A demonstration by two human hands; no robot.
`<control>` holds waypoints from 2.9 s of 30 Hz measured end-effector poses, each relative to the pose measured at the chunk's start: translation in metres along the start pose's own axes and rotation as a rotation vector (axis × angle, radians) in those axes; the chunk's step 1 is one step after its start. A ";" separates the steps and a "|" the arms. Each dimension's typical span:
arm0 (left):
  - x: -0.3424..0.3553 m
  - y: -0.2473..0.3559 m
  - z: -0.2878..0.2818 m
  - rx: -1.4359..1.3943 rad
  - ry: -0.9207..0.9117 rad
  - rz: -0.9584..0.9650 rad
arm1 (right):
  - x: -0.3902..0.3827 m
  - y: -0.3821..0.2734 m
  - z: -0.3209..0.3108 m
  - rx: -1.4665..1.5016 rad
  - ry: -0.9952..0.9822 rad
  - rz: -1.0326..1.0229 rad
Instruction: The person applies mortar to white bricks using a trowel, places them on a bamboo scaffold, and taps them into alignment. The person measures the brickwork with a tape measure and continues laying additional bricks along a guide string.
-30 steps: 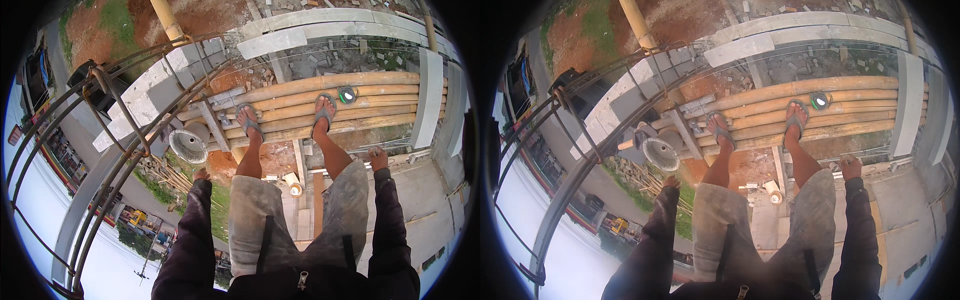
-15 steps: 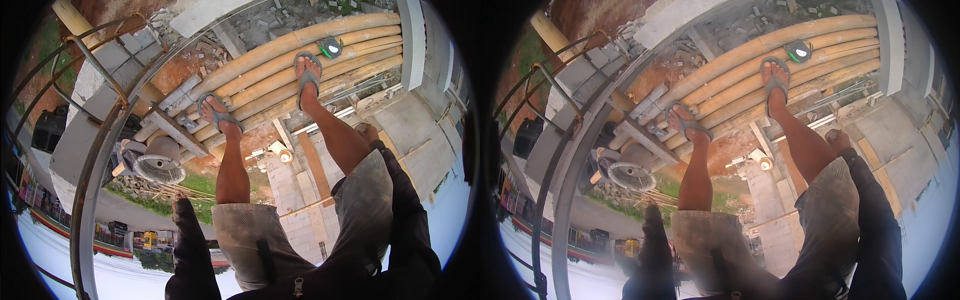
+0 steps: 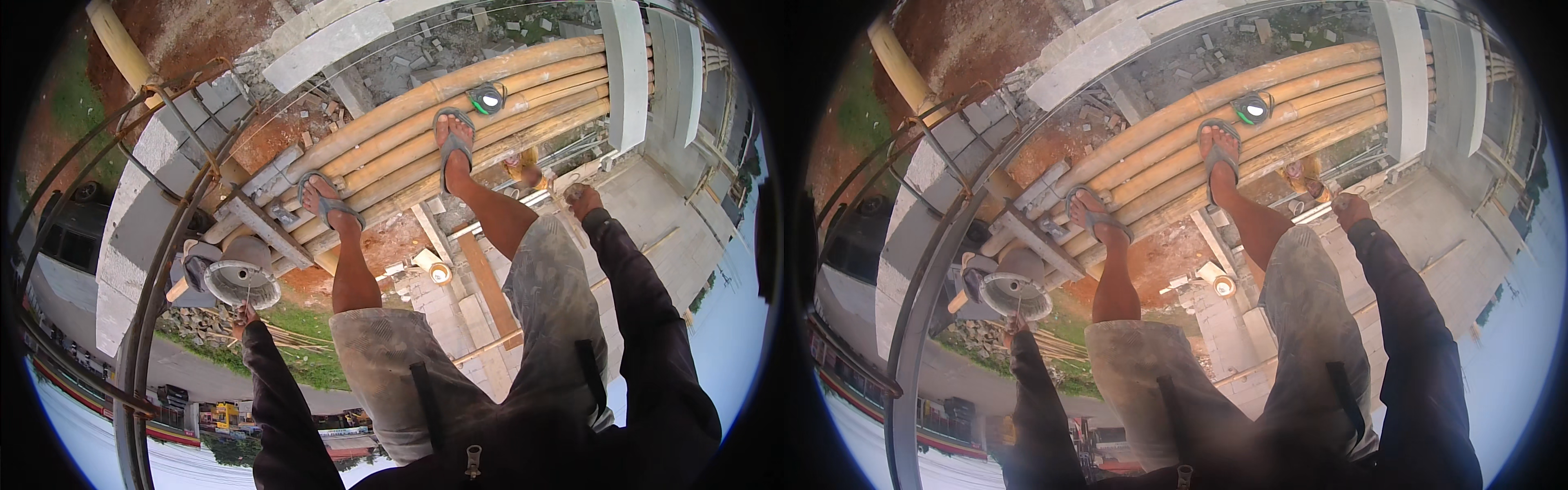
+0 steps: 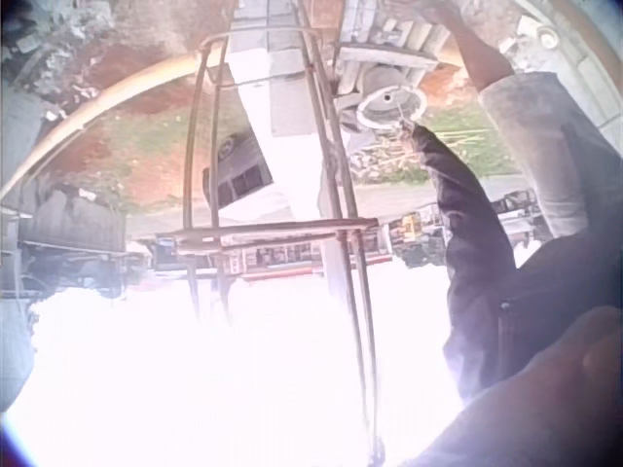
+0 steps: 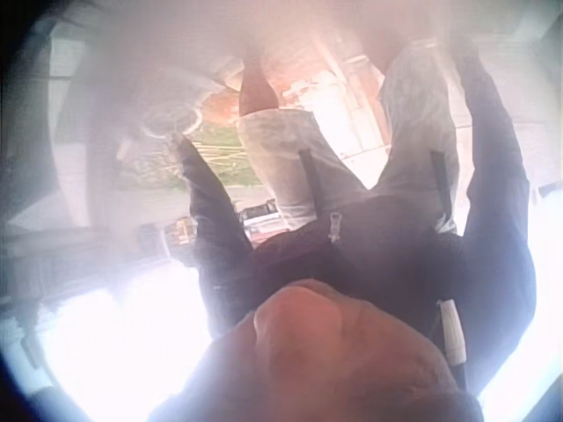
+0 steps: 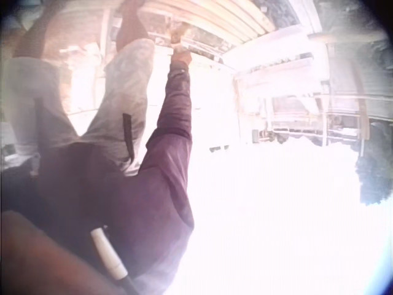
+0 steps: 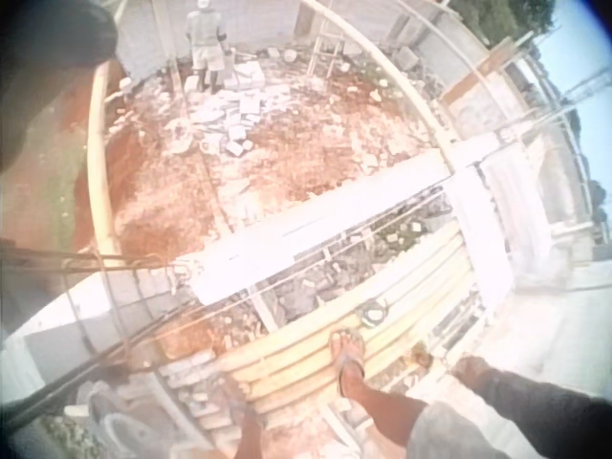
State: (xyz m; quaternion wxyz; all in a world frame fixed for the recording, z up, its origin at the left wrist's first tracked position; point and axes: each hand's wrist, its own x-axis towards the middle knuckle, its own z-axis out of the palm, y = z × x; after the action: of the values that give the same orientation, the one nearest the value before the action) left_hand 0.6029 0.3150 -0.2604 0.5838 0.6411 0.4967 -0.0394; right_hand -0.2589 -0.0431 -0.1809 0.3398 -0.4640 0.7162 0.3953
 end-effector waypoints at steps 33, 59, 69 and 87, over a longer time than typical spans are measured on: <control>-0.418 -0.168 0.001 0.517 -0.502 -0.172 | -0.046 0.124 -0.191 0.102 0.255 0.043; -0.488 -0.307 -0.008 0.284 -0.417 -0.035 | 0.109 0.062 -0.415 0.077 0.188 -0.608; -0.500 -0.366 -0.007 0.177 -0.257 -0.123 | 0.126 0.020 -0.421 -0.011 0.138 -0.720; -0.569 -0.191 -0.082 0.124 -0.203 0.031 | -0.236 -0.398 -0.073 -1.133 0.170 -1.296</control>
State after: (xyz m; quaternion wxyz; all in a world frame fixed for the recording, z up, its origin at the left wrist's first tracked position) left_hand 0.1427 0.0097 -0.0118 0.5908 0.6763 0.4217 -0.1254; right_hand 0.1839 -0.1158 -0.0460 0.1611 -0.9082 0.0285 0.3851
